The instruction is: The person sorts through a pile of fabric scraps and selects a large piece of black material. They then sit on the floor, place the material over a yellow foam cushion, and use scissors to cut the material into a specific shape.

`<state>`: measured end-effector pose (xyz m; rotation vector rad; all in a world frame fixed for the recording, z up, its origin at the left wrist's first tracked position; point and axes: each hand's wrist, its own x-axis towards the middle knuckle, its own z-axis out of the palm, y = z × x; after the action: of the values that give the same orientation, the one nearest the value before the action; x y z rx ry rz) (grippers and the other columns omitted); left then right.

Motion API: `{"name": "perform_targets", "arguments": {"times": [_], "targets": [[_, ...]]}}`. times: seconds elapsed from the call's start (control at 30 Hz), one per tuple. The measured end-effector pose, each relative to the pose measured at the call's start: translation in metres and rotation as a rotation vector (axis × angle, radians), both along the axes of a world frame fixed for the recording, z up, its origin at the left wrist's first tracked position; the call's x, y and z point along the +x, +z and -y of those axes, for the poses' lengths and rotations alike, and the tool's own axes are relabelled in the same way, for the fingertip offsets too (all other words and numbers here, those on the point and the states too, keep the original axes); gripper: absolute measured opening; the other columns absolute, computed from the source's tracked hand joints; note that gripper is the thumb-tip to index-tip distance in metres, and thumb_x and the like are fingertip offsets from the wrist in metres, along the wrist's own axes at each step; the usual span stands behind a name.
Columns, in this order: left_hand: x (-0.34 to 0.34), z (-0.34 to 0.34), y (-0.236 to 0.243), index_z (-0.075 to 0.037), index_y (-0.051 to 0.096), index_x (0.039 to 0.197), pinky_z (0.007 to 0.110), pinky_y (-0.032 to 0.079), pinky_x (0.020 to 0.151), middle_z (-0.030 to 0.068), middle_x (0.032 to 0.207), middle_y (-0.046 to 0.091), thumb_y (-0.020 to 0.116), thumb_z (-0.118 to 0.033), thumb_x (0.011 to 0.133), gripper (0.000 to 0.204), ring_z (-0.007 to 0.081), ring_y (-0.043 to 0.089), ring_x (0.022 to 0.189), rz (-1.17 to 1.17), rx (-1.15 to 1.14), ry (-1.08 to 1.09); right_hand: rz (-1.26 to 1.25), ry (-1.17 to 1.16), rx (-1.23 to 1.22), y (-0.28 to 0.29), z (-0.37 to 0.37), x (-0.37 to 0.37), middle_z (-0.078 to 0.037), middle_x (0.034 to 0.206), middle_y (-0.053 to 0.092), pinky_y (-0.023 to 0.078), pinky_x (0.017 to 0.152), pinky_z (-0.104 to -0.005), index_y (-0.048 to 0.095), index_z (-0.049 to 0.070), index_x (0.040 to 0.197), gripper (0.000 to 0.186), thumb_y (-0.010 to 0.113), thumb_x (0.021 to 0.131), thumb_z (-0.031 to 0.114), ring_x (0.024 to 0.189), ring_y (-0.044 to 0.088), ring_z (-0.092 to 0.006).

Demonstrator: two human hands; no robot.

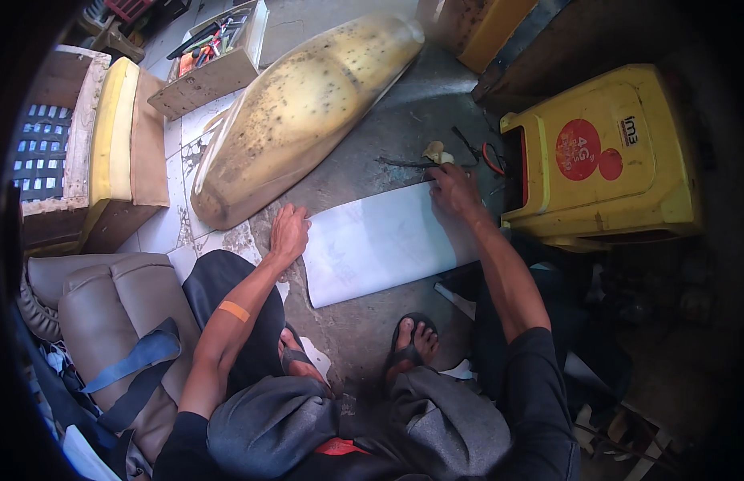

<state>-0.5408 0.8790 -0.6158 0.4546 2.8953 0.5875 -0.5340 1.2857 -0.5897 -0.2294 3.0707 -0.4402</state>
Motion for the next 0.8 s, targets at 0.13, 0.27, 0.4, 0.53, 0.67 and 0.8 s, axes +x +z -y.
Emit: {"name": "perform_targets", "arguments": {"times": [0.13,0.27,0.4,0.53,0.67,0.8], "targets": [[0.000,0.003,0.004,-0.003,0.067,0.102,0.049,0.047,0.087,0.0180,0.100,0.064,0.065,-0.010,0.087,0.017,0.0388,0.060,0.100,0.054,0.039,-0.018,0.075,0.004,0.066,0.004,-0.013,-0.001,-0.010,0.118,0.061,0.039,0.103,-0.0573,0.069,0.015,0.114,0.032,0.071,0.081,0.015,0.120,0.054,-0.0318],[-0.001,0.003,0.021,-0.005,0.068,0.101,0.050,0.050,0.083,0.0181,0.098,0.065,0.066,-0.011,0.087,0.015,0.0402,0.064,0.096,0.116,0.112,0.011,0.143,-0.044,0.105,0.010,-0.017,0.005,-0.010,0.122,0.058,0.037,0.105,-0.0597,0.070,0.013,0.111,0.029,0.070,0.082,0.013,0.127,0.049,-0.0299],[-0.021,0.007,0.057,-0.005,0.069,0.099,0.050,0.051,0.081,0.0176,0.095,0.066,0.068,-0.012,0.087,0.014,0.0410,0.065,0.092,0.100,0.172,-0.084,0.154,0.009,0.021,0.037,-0.022,0.008,-0.013,0.110,0.062,0.046,0.098,-0.0528,0.071,0.009,0.106,0.023,0.069,0.083,0.011,0.113,0.059,-0.0340],[-0.052,0.021,0.130,-0.005,0.070,0.100,0.044,0.052,0.080,0.0165,0.094,0.070,0.070,-0.010,0.087,0.014,0.0336,0.068,0.089,0.089,0.234,-0.124,0.015,0.021,-0.255,0.097,-0.029,0.024,-0.016,0.099,0.066,0.054,0.085,-0.0455,0.068,0.005,0.104,0.019,0.069,0.086,0.007,0.094,0.068,-0.0376],[-0.092,0.023,0.197,-0.003,0.071,0.098,0.039,0.053,0.078,0.0159,0.091,0.072,0.069,-0.010,0.088,0.012,0.0272,0.070,0.085,0.023,0.358,-0.182,0.070,-0.330,-0.426,0.182,-0.004,0.048,-0.017,0.096,0.070,0.056,0.078,-0.0433,0.062,0.004,0.106,0.019,0.069,0.089,0.007,0.091,0.071,-0.0363],[-0.151,0.015,0.234,-0.004,0.072,0.101,0.033,0.052,0.079,0.0110,0.090,0.073,0.071,-0.011,0.088,0.015,0.0192,0.069,0.084,-0.092,0.343,-0.252,-0.193,-0.121,-0.223,0.226,-0.005,0.051,-0.015,0.094,0.071,0.057,0.069,-0.0404,0.062,0.006,0.106,0.016,0.068,0.091,0.007,0.084,0.072,-0.0325]]}}
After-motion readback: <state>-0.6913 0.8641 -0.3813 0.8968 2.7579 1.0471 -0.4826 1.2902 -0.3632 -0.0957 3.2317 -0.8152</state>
